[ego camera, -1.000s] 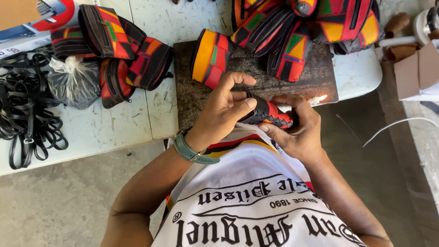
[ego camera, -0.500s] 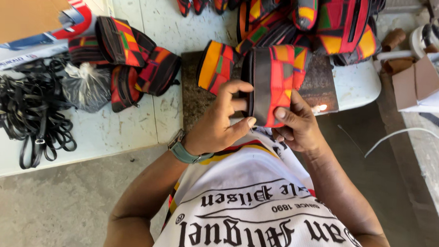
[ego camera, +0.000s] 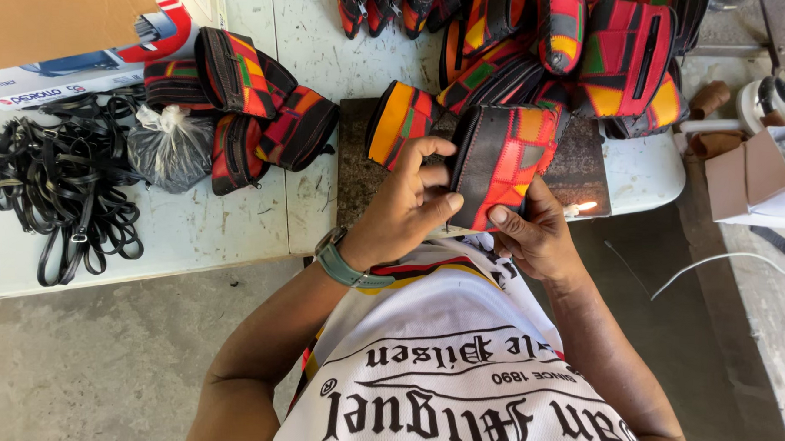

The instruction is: The person picks up colorful patchwork fabric pouches one at a time from a pile on the workbench, holds each pouch open, and uses a lighter flame to singe loose threads along the zipper edge. They then place the finished pouch aside and reach for the next one.

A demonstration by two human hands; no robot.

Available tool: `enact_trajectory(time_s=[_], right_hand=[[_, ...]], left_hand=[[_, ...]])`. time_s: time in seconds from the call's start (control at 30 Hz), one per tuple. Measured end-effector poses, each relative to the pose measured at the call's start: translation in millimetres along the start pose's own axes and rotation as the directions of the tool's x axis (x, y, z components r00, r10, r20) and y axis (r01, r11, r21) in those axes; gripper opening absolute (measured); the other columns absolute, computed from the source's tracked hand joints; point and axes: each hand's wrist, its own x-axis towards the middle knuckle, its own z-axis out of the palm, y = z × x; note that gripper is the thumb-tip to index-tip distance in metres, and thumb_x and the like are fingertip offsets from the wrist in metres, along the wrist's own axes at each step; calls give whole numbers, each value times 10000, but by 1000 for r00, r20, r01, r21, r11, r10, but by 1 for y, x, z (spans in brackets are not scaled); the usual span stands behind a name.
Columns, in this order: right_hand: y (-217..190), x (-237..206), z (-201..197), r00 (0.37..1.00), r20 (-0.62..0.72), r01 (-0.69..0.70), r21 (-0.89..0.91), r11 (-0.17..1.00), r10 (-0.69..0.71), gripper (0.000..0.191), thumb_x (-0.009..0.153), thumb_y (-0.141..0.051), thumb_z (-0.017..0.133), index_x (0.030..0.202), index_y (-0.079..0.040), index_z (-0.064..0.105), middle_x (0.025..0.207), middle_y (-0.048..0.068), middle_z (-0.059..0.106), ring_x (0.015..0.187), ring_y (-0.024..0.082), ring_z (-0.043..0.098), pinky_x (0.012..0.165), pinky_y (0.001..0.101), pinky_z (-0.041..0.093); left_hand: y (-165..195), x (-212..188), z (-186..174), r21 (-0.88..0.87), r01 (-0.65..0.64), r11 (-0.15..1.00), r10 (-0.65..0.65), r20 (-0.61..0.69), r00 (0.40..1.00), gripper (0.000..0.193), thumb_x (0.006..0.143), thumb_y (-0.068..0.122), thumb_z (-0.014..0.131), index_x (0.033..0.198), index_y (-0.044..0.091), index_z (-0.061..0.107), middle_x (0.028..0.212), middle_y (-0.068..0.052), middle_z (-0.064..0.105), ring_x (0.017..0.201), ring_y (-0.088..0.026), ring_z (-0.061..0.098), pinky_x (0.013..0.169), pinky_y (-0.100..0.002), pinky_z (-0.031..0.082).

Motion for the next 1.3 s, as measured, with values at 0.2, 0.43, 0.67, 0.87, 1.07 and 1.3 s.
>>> enact_trajectory(time_s=[0.2, 0.43, 0.67, 0.87, 1.07, 1.3], right_hand=[[-1, -3, 5, 998, -55, -40, -237, 971, 28, 451, 988, -146, 705, 1395, -55, 536, 1023, 27, 656, 628, 44, 517, 490, 208, 426], [-12, -2, 12, 991, 56, -125, 58, 990, 122, 706, 1061, -569, 447, 1485, -4, 454, 843, 59, 584, 433, 83, 341, 470, 268, 424], [-11, -2, 12, 991, 72, -122, 86, 989, 116, 728, 1056, -548, 447, 1546, -11, 424, 909, 92, 606, 446, 107, 356, 455, 273, 404], [-2, 3, 8, 996, 38, -84, 11, 996, 84, 695, 1063, -531, 418, 1539, -24, 406, 925, 118, 610, 429, 90, 363, 434, 262, 401], [-4, 7, 7, 995, 33, -90, -2, 996, 90, 652, 1066, -502, 430, 1540, -55, 440, 853, 89, 570, 420, 73, 352, 443, 247, 431], [-16, 7, 19, 992, 127, -20, 135, 991, 3, 521, 1029, -328, 532, 1465, -51, 472, 856, 83, 569, 418, 72, 342, 462, 250, 437]], left_hand=[[-13, 20, -15, -588, 217, 779, -225, 61, 973, 297, 1066, 129, 603, 1326, -11, 623, 1277, -146, 690, 1141, -199, 686, 1005, -362, 570], [-13, 34, -10, -629, 140, 765, -212, -41, 976, 360, 1059, 34, 603, 1416, 13, 562, 1349, -85, 664, 1247, -196, 637, 1084, -393, 534], [-10, 36, -16, -585, 80, 807, -127, -39, 991, 377, 1056, 25, 626, 1426, 22, 554, 1363, -79, 660, 1260, -179, 628, 1125, -381, 516], [5, 36, -25, -93, -107, 990, 99, -93, 991, 353, 1105, 83, 647, 1443, 31, 562, 1325, -36, 662, 1217, -105, 608, 1148, -320, 499], [10, 35, -24, -200, -168, 965, 142, -138, 980, 340, 1109, 58, 636, 1442, 36, 571, 1314, -47, 664, 1212, -117, 608, 1153, -333, 493], [-6, 53, -23, -752, -126, 647, -130, -272, 954, 353, 1073, 31, 566, 1425, 51, 558, 1376, -80, 639, 1281, -218, 613, 1139, -415, 493]])
